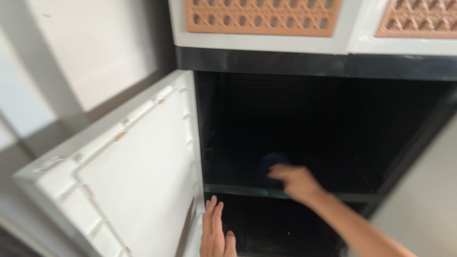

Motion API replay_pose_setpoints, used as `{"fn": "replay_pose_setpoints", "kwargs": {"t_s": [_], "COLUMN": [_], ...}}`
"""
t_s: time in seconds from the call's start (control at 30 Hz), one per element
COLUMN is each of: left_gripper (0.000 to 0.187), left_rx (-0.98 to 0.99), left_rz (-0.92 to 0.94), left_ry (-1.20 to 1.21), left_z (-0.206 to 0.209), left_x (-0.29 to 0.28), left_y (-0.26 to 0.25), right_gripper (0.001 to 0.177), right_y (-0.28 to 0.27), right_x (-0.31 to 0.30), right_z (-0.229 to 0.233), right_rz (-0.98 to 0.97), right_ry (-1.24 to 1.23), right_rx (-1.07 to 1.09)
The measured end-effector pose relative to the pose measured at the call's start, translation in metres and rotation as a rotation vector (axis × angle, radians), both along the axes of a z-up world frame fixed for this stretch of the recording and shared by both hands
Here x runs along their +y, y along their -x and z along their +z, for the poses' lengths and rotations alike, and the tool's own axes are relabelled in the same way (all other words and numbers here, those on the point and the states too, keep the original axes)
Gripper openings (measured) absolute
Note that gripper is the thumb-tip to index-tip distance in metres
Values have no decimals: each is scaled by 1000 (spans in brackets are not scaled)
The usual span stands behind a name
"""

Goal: The person retrieves a blue cloth from a bag and wipes the interior surfaces and door of a white cabinet. The person then places the cloth on the floor among several pairs of shoes.

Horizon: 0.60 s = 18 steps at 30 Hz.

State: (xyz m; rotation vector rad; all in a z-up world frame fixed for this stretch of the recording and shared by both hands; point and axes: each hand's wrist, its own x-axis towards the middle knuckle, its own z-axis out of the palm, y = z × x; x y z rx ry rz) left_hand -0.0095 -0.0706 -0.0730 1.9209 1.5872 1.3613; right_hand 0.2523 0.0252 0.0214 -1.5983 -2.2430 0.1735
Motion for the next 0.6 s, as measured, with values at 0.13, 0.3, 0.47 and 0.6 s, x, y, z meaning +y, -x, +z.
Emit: {"fn": "replay_pose_setpoints", "kwargs": {"t_s": [0.13, 0.3, 0.47, 0.6], "left_gripper": [75, 65, 64, 65], "left_rx": [51, 93, 289, 560], "left_rz": [19, 42, 86, 146], "left_ry": [61, -10, -117, -209], "left_z": [-11, -2, 17, 33], "left_x": [6, 29, 66, 105], "left_y": [2, -27, -51, -46], "right_gripper": [47, 58, 52, 52], "right_y": [-41, 51, 47, -66], "right_x": [10, -5, -36, -44], "right_z": [12, 17, 18, 9], "right_rz": [-469, -237, -103, -455], "right_ry": [143, 235, 317, 265], "right_rx": [68, -4, -31, -73]}}
